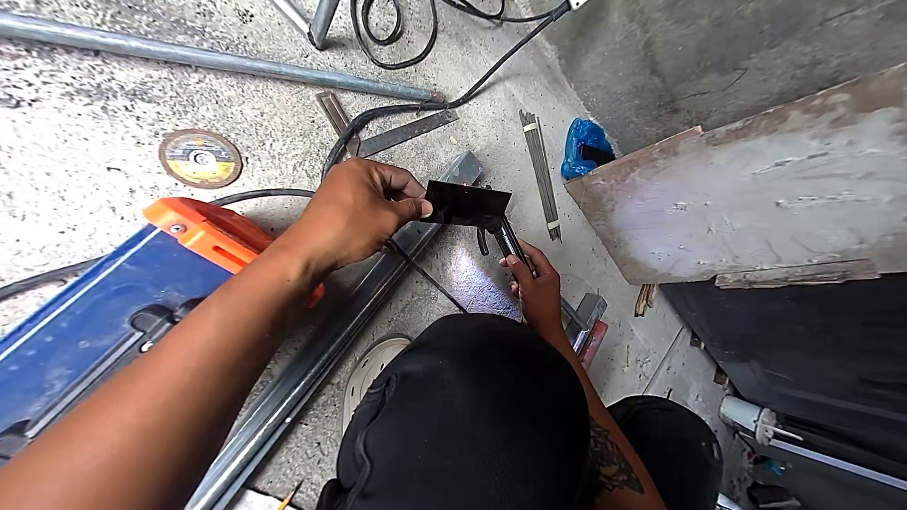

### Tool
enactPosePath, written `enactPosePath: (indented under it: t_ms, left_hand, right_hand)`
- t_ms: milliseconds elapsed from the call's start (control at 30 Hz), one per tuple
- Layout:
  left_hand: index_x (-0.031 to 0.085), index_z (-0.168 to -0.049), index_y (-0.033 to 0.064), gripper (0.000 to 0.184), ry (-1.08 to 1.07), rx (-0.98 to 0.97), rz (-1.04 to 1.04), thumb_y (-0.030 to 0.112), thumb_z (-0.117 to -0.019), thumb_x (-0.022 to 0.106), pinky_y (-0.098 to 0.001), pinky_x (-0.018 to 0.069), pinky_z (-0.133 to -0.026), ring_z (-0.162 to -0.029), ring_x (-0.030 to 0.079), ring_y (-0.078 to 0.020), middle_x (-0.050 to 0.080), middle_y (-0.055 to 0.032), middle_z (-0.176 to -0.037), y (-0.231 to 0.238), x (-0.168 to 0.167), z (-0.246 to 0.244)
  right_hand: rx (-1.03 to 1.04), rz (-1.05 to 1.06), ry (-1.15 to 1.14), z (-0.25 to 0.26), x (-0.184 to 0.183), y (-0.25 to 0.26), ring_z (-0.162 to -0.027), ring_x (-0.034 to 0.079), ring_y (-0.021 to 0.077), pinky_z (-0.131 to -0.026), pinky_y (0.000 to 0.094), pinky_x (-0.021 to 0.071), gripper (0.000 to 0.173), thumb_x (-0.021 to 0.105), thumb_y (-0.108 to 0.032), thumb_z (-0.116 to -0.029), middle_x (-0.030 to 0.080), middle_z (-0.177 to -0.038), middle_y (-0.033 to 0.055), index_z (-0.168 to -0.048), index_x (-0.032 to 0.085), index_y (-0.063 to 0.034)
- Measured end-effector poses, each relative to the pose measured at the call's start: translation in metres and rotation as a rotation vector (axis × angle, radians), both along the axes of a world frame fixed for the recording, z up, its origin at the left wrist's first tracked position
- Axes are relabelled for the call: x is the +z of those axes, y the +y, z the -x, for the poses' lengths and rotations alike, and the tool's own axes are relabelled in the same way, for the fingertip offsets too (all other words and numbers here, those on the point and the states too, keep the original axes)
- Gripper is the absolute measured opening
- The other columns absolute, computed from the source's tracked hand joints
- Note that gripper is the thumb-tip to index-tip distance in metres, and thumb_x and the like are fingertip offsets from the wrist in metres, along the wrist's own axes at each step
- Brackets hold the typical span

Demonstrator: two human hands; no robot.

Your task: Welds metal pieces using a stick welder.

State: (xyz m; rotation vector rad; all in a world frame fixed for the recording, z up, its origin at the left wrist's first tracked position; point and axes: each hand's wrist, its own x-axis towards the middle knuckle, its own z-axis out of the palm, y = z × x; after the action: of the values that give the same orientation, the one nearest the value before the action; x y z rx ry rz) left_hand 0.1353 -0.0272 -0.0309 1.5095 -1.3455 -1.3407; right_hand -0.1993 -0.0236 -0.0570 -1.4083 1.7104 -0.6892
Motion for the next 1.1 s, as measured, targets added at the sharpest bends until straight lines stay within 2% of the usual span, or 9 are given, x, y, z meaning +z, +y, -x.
enactPosePath:
  t_ms: [133,333,500,600,633,700,767,867,1100]
  left_hand:
    - [0.077,-0.087,0.0198,0.009,0.009,0.008,-0.014,0.023,-0.0943,0.076,-0.0334,0.0532,-0.063,-0.065,0.064,-0.0056,0.071,0.0062,-0.074,0.0,0.0,0.0]
    - [0.077,-0.085,0.0194,0.01,0.022,-0.011,-0.015,0.023,-0.0952,0.075,-0.0335,0.0543,-0.062,-0.064,0.065,-0.0066,0.071,0.0055,-0.073,0.0,0.0,0.0]
    - [0.077,-0.086,0.0191,0.011,0.037,-0.033,-0.037,0.023,-0.0951,0.075,-0.0359,0.0593,-0.065,-0.066,0.068,-0.008,0.072,0.0049,-0.074,0.0,-0.001,0.0]
    - [0.077,-0.087,0.0194,0.01,-0.001,0.015,-0.04,0.024,-0.0962,0.074,-0.0371,0.051,-0.062,-0.064,0.063,-0.0087,0.07,0.0045,-0.074,0.001,0.002,0.0]
    - [0.077,-0.09,0.019,0.009,0.001,0.048,-0.028,0.023,-0.0967,0.073,-0.0374,0.0513,-0.063,-0.066,0.063,-0.0083,0.071,0.004,-0.076,0.001,0.003,-0.001]
    - [0.076,-0.093,0.0178,0.007,0.045,0.134,0.013,0.023,-0.0965,0.073,-0.03,0.0512,-0.064,-0.067,0.061,-0.0037,0.07,0.006,-0.079,0.001,0.003,-0.002]
    - [0.074,-0.093,0.016,0.006,0.101,0.218,0.017,0.022,-0.0961,0.073,-0.0238,0.0489,-0.064,-0.067,0.058,-0.0003,0.069,0.0074,-0.08,0.001,0.005,-0.004]
    - [0.074,-0.095,0.0154,0.005,0.154,0.286,0.017,0.02,-0.0962,0.073,-0.0211,0.0509,-0.068,-0.071,0.061,0.0013,0.07,0.0083,-0.083,0.001,0.005,-0.004]
    - [0.075,-0.093,0.0169,0.004,0.115,0.277,0.016,0.02,-0.0957,0.074,-0.0205,0.0498,-0.066,-0.069,0.061,0.0023,0.07,0.0088,-0.081,0.001,0.007,-0.002]
  right_hand:
    - [-0.01,-0.009,-0.011,-0.001,0.001,0.0,-0.055,0.055,0.0103,-0.049,0.0236,0.0454,0.037,0.065,-0.013,-0.0997,0.072,-0.091,0.009,-0.136,0.065,-0.0079]
    - [-0.004,-0.015,0.02,-0.001,0.001,-0.001,-0.058,0.058,0.0113,-0.051,0.0248,0.0476,0.036,0.065,-0.015,-0.1001,0.073,-0.093,0.0086,-0.136,0.065,-0.0098]
    - [-0.005,-0.018,0.008,-0.002,0.001,-0.001,-0.056,0.056,0.0106,-0.049,0.0238,0.0466,0.037,0.065,-0.015,-0.1003,0.072,-0.093,0.0082,-0.136,0.065,-0.009]
    - [-0.017,-0.012,-0.025,-0.002,0.001,-0.001,-0.06,0.058,0.0111,-0.051,0.0256,0.0472,0.035,0.063,-0.015,-0.1007,0.073,-0.097,0.0084,-0.135,0.065,-0.0091]
    - [-0.023,-0.013,-0.062,-0.002,0.001,0.0,-0.059,0.057,0.0103,-0.051,0.0245,0.0468,0.035,0.061,-0.014,-0.1017,0.073,-0.098,0.0093,-0.136,0.063,-0.0072]
    - [-0.007,-0.047,-0.119,0.0,0.004,0.003,-0.06,0.06,0.0113,-0.054,0.0249,0.0505,0.039,0.053,-0.014,-0.1056,0.073,-0.103,0.0118,-0.144,0.054,-0.0041]
    - [0.072,-0.114,-0.093,0.006,0.006,0.004,-0.07,0.066,0.0141,-0.063,0.0288,0.057,0.042,0.045,-0.019,-0.1083,0.071,-0.111,0.0114,-0.147,0.044,-0.0028]
    - [0.146,-0.18,-0.024,0.014,0.007,0.005,-0.079,0.069,0.0173,-0.069,0.0317,0.059,0.043,0.046,-0.018,-0.1081,0.071,-0.115,0.0114,-0.149,0.045,-0.0031]
    - [0.086,-0.091,-0.102,0.015,-0.005,0.01,-0.062,0.058,0.0092,-0.054,0.0228,0.0482,0.044,0.052,-0.013,-0.1053,0.07,-0.11,0.0116,-0.148,0.047,-0.0037]
